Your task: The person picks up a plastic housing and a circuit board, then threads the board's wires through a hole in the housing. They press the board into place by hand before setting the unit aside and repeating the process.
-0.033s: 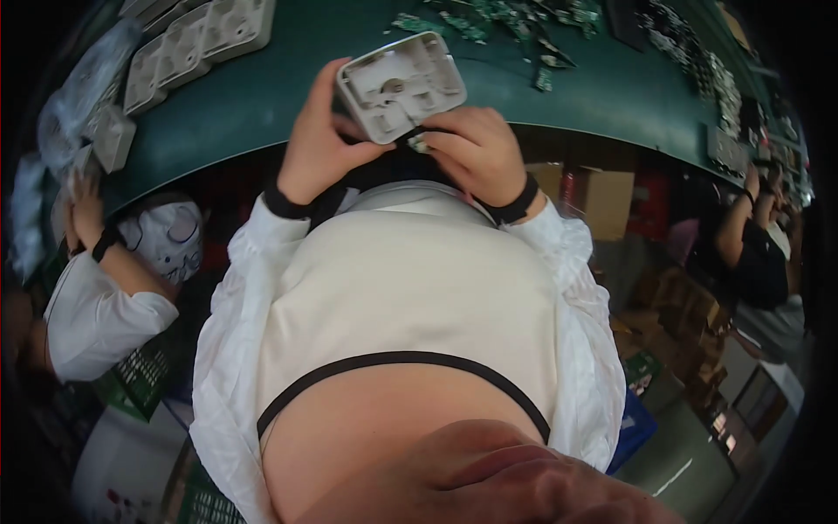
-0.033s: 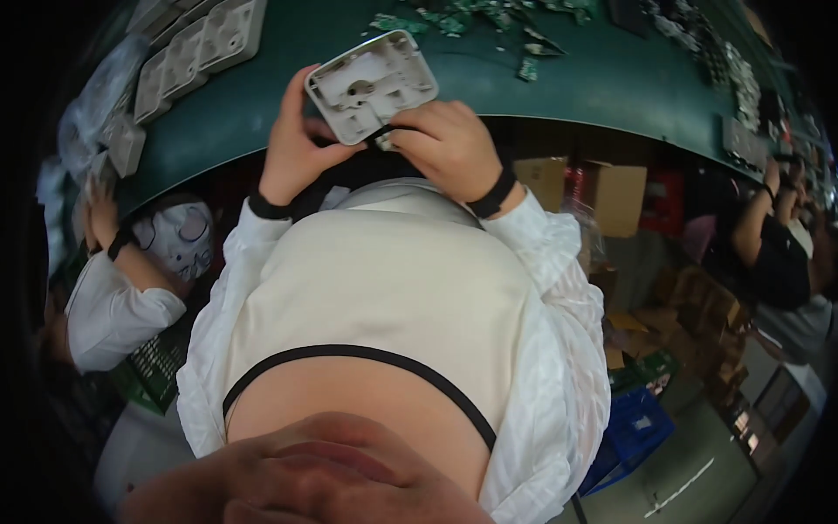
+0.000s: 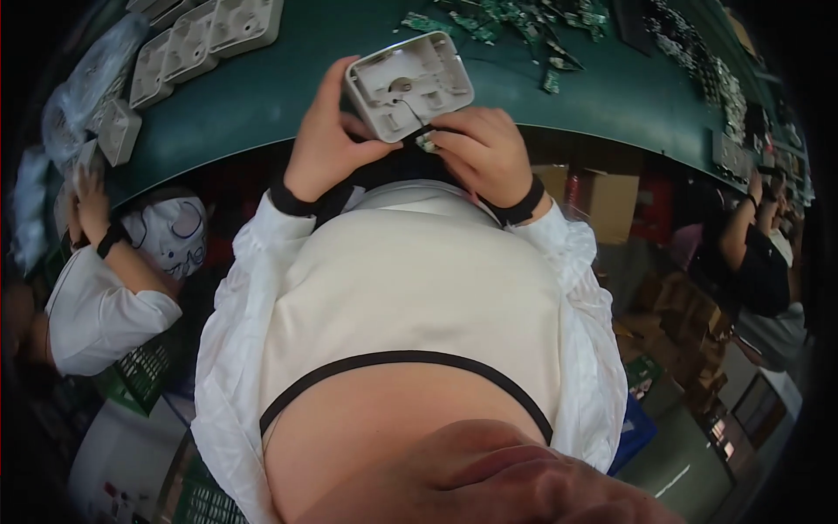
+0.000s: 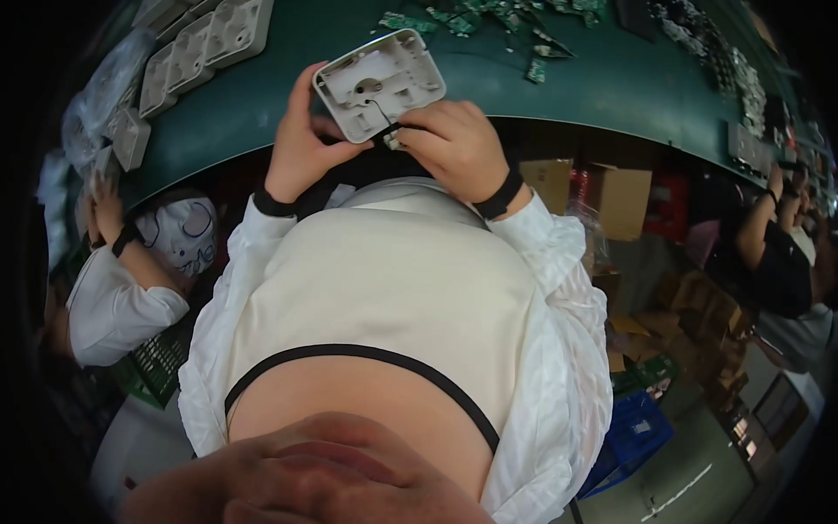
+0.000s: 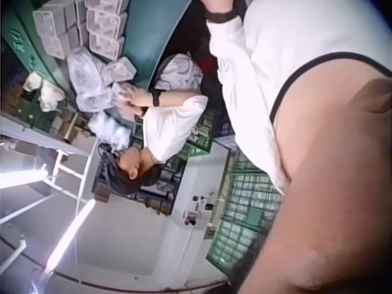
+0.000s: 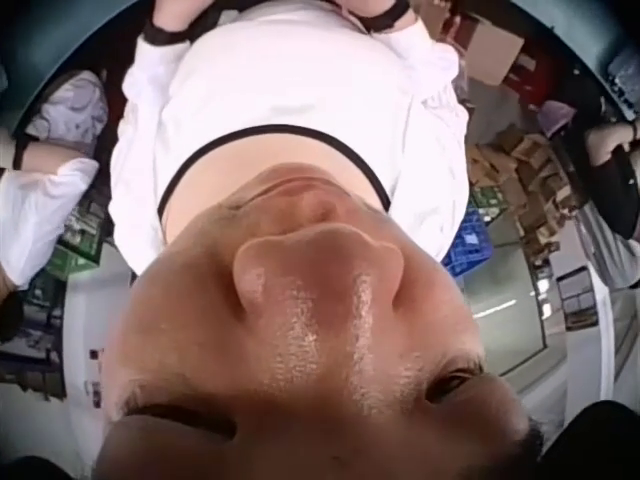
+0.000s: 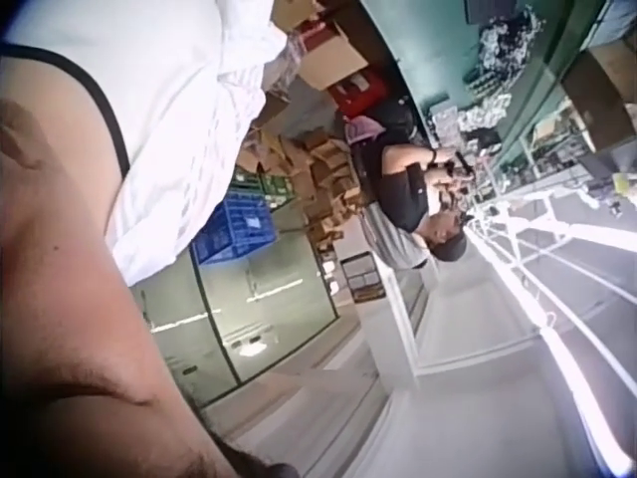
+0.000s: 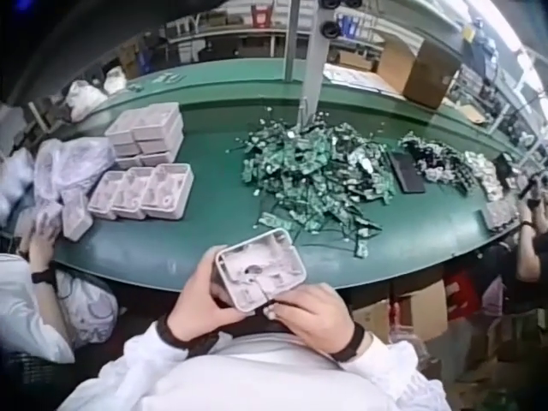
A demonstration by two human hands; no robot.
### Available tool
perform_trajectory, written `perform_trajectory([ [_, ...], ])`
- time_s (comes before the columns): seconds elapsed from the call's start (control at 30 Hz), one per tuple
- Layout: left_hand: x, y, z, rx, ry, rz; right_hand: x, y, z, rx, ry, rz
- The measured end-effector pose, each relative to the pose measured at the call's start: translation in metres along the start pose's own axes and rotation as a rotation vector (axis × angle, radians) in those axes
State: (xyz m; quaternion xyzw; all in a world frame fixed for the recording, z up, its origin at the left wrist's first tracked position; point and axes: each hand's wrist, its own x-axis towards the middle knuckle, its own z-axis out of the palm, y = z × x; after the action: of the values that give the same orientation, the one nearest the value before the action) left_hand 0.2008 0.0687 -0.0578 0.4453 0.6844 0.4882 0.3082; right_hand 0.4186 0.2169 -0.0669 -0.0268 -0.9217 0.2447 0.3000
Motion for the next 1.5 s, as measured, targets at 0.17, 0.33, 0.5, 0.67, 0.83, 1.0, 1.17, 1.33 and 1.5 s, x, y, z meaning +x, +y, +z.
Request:
perform_trajectory([
  [0.17, 0.002, -0.002, 0.001, -0.004, -0.053, -0.03, 0.002, -0.005, 0.006, -0.024, 0.045, 0.029],
  [0.33, 0.004, -0.009, 0.001, -0.029, -0.058, -0.018, 0.005, -0.005, 0.01, 0.007, 0.064, 0.065],
  [0.5, 0.004, -0.009, 0.001, -0.023, -0.05, -0.022, 0.013, -0.001, 0.015, 0.152, 0.064, 0.221],
  [0.67, 0.003, -0.01, -0.001, -0.038, -0.032, -0.034, 0.035, -0.009, 0.006, 0.145, 0.011, 0.239],
  [0.83, 0.001, -0.011, -0.003, -0.07, -0.035, -0.032, 0.045, -0.013, 0.002, -0.223, -0.263, 0.048],
  [1.0, -0.002, -0.012, -0.002, -0.093, -0.017, -0.068, 0.047, -0.003, 0.0, -0.282, -0.367, -0.137],
  [1.17, -0.005, 0.007, -0.02, -0.187, -0.164, -0.023, 0.04, -0.012, -0.035, -0.214, -0.315, -0.12],
  [1.33, 0.01, 0.015, -0.071, -0.129, -0.236, 0.133, 0.014, -0.044, -0.12, -0.201, -0.214, -0.046],
  [1.5, 0.051, -0.017, -0.122, 0.924, 0.247, 0.344, -0.053, 0.007, -0.213, -0.573, -0.128, 0.339],
])
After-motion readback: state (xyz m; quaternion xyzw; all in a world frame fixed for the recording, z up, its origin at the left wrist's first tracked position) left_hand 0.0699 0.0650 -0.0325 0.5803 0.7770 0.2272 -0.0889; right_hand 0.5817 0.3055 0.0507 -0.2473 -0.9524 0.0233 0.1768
